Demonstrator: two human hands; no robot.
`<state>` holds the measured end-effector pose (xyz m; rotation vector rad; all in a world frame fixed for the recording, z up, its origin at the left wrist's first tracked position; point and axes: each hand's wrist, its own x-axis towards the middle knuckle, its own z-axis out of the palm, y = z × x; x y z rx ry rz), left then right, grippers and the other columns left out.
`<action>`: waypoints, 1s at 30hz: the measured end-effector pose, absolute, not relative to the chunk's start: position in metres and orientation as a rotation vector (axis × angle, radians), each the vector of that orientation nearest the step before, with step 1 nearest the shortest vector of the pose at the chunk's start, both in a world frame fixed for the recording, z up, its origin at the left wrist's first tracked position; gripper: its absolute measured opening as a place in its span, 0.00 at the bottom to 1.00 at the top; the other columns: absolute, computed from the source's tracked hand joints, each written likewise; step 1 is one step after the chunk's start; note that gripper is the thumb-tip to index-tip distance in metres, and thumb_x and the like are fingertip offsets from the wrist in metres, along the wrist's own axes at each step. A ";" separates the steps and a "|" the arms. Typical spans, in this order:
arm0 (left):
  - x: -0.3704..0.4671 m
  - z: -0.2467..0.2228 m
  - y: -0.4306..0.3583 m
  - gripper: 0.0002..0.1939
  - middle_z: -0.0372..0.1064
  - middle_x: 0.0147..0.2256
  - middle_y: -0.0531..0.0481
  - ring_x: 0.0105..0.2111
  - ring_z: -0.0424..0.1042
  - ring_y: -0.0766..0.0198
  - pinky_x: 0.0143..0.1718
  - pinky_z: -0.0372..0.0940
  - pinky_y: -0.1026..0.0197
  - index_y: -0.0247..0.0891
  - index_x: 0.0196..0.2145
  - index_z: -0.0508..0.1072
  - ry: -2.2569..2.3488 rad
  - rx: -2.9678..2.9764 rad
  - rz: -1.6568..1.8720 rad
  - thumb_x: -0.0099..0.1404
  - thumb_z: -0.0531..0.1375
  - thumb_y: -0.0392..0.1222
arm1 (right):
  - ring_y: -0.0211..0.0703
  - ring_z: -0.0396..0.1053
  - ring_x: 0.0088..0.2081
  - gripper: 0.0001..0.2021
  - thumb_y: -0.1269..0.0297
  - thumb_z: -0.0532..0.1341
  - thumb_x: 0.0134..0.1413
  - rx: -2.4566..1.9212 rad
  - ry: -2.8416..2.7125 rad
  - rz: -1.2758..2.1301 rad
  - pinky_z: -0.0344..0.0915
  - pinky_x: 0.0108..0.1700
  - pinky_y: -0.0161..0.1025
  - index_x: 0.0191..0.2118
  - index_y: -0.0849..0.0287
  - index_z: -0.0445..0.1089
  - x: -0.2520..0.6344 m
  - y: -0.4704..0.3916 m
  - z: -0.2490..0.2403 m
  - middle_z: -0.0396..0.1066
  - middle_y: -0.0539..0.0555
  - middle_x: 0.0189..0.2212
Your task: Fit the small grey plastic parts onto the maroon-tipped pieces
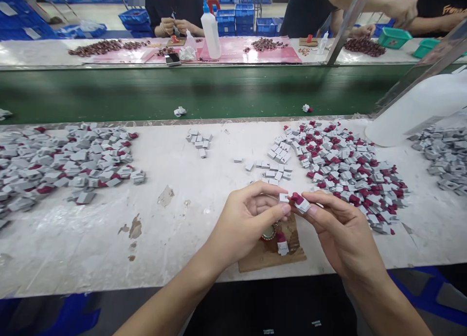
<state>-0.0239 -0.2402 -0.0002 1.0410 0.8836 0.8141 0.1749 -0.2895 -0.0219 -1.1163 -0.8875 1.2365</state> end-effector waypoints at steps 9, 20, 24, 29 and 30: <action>-0.024 0.001 -0.240 0.13 0.83 0.33 0.48 0.34 0.84 0.60 0.37 0.78 0.61 0.37 0.46 0.83 0.851 0.979 0.725 0.68 0.76 0.43 | 0.46 0.83 0.46 0.06 0.61 0.75 0.69 -1.108 -1.042 1.254 0.81 0.49 0.37 0.48 0.45 0.90 0.182 -0.289 -0.026 0.85 0.53 0.43; -0.043 0.012 -0.199 0.13 0.84 0.30 0.49 0.31 0.82 0.61 0.36 0.76 0.60 0.37 0.40 0.82 0.890 1.155 0.680 0.63 0.78 0.41 | 0.49 0.85 0.45 0.07 0.57 0.77 0.63 -1.155 -1.259 1.370 0.84 0.49 0.46 0.45 0.48 0.90 0.179 -0.239 -0.003 0.87 0.54 0.42; -0.045 0.010 -0.144 0.09 0.85 0.38 0.46 0.35 0.82 0.59 0.38 0.75 0.57 0.38 0.41 0.84 1.038 1.503 0.890 0.64 0.76 0.41 | 0.53 0.83 0.45 0.14 0.57 0.74 0.65 -1.377 -1.586 0.997 0.82 0.50 0.53 0.53 0.52 0.86 0.186 -0.165 0.015 0.86 0.58 0.47; -0.029 -0.014 -0.048 0.06 0.85 0.43 0.43 0.40 0.81 0.57 0.44 0.74 0.55 0.38 0.36 0.81 1.583 1.570 1.007 0.64 0.74 0.33 | 0.59 0.78 0.58 0.19 0.73 0.68 0.67 -1.856 -1.604 0.409 0.70 0.66 0.57 0.61 0.61 0.80 0.199 -0.035 0.015 0.80 0.65 0.58; -0.024 -0.018 -0.029 0.05 0.85 0.41 0.42 0.41 0.82 0.55 0.46 0.75 0.54 0.38 0.35 0.81 1.617 1.547 1.001 0.64 0.73 0.33 | 0.62 0.76 0.61 0.18 0.74 0.70 0.65 -1.889 -1.598 0.413 0.67 0.69 0.59 0.59 0.62 0.80 0.198 -0.015 0.012 0.78 0.67 0.61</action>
